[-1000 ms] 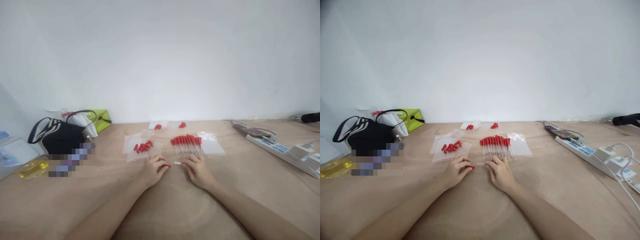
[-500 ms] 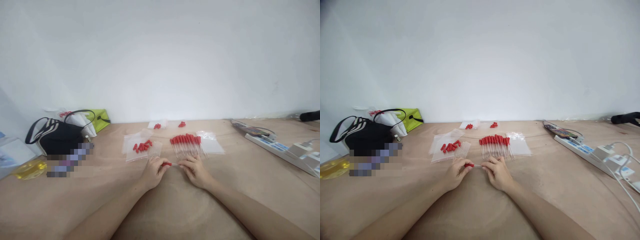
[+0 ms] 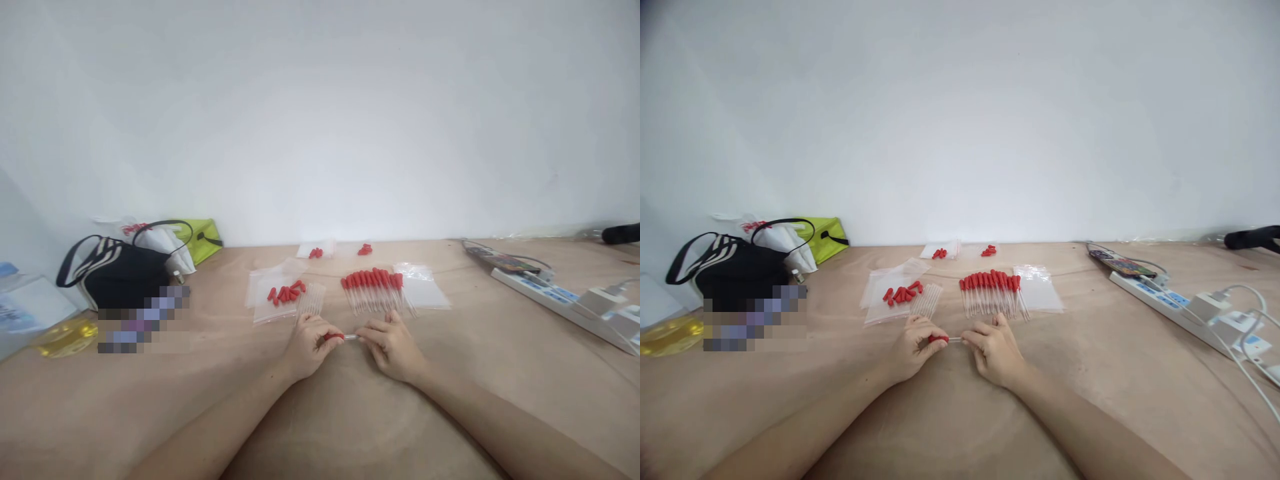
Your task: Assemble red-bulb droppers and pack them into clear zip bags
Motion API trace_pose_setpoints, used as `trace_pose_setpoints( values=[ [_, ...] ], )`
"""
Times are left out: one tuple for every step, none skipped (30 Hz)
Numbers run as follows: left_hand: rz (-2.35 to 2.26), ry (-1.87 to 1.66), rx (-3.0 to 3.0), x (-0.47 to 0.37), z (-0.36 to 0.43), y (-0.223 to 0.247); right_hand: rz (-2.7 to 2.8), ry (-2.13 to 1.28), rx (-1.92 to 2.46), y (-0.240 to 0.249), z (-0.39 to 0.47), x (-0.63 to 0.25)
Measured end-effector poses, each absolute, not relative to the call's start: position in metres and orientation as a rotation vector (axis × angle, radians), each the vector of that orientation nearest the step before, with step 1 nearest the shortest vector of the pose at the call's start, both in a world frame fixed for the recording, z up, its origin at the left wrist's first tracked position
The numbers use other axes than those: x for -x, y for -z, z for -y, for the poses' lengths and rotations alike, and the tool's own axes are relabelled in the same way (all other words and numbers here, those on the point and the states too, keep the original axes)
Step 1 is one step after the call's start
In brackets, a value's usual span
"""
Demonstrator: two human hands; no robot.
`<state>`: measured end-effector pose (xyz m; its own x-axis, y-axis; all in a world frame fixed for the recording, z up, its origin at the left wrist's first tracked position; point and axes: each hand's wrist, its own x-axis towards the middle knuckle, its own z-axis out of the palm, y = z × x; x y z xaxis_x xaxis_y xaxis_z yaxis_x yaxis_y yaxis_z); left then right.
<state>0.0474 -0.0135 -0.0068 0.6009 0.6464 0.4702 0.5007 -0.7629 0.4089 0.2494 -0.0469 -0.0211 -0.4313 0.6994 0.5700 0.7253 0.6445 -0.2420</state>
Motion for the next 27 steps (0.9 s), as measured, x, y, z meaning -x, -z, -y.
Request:
trace_pose_setpoints(
  values=[
    [-0.936, -0.915, -2.609, -0.047, 0.013, 0.008, 2.215, 0.051, 1.094, 0.021, 0.047, -0.249],
    [-0.925, -0.928, -2.626, -0.047, 0.013, 0.008, 2.219, 0.044, 1.084, 0.021, 0.048, -0.248],
    [-0.912, -0.939, -2.644, -0.047, 0.013, 0.009, 2.224, 0.035, 1.076, 0.020, 0.048, -0.247],
    [-0.899, -0.946, -2.661, -0.047, 0.014, 0.009, 2.230, 0.023, 1.069, 0.020, 0.049, -0.247],
    [-0.884, -0.950, -2.677, -0.047, 0.014, 0.009, 2.233, 0.010, 1.064, 0.020, 0.049, -0.246],
    [-0.873, -0.952, -2.692, -0.048, 0.014, 0.009, 2.233, -0.004, 1.062, 0.019, 0.050, -0.246],
    [-0.865, -0.952, -2.706, -0.048, 0.015, 0.009, 2.230, -0.018, 1.060, 0.019, 0.050, -0.245],
    [-0.859, -0.948, -2.721, -0.048, 0.015, 0.008, 2.226, -0.036, 1.055, 0.019, 0.050, -0.244],
    [-0.852, -0.941, -2.736, -0.048, 0.015, 0.008, 2.223, -0.055, 1.050, 0.019, 0.050, -0.243],
    [-0.845, -0.936, -2.749, -0.049, 0.015, 0.008, 2.221, -0.075, 1.047, 0.019, 0.050, -0.242],
    [-0.839, -0.933, -2.758, -0.049, 0.016, 0.008, 2.220, -0.093, 1.045, 0.019, 0.049, -0.241],
    [-0.835, -0.934, -2.763, -0.049, 0.015, 0.008, 2.220, -0.110, 1.045, 0.019, 0.049, -0.240],
    [-0.832, -0.937, -2.766, -0.049, 0.015, 0.008, 2.221, -0.125, 1.046, 0.019, 0.049, -0.239],
    [-0.830, -0.939, -2.768, -0.049, 0.015, 0.008, 2.220, -0.136, 1.049, 0.019, 0.049, -0.238],
    [-0.828, -0.935, -2.769, -0.049, 0.015, 0.008, 2.221, -0.145, 1.049, 0.019, 0.048, -0.237],
    [-0.822, -0.929, -2.771, -0.049, 0.015, 0.008, 2.223, -0.153, 1.049, 0.019, 0.048, -0.236],
    [-0.815, -0.921, -2.773, -0.049, 0.015, 0.008, 2.227, -0.160, 1.049, 0.019, 0.048, -0.236],
    [-0.806, -0.911, -2.776, -0.050, 0.015, 0.008, 2.231, -0.165, 1.049, 0.019, 0.048, -0.235],
    [-0.800, -0.902, -2.778, -0.050, 0.015, 0.008, 2.237, -0.170, 1.051, 0.019, 0.048, -0.235],
    [-0.798, -0.895, -2.781, -0.051, 0.015, 0.008, 2.243, -0.175, 1.055, 0.019, 0.047, -0.235],
    [-0.794, -0.884, -2.784, -0.051, 0.015, 0.007, 2.250, -0.181, 1.059, 0.018, 0.047, -0.235],
    [-0.791, -0.869, -2.788, -0.050, 0.014, 0.006, 2.258, -0.187, 1.064, 0.018, 0.046, -0.235],
    [-0.789, -0.852, -2.791, -0.049, 0.013, 0.004, 2.266, -0.192, 1.067, 0.017, 0.046, -0.235],
    [-0.791, -0.837, -2.794, -0.048, 0.012, 0.002, 2.277, -0.191, 1.071, 0.016, 0.046, -0.235],
    [-0.801, -0.824, -2.797, -0.046, 0.010, 0.000, 2.289, -0.178, 1.075, 0.014, 0.046, -0.235],
    [-0.819, -0.812, -2.801, -0.043, 0.008, -0.002, 2.302, -0.147, 1.085, 0.011, 0.046, -0.234],
    [-0.842, -0.803, -2.805, -0.041, 0.007, -0.004, 2.317, -0.102, 1.102, 0.009, 0.047, -0.233]
  ],
)
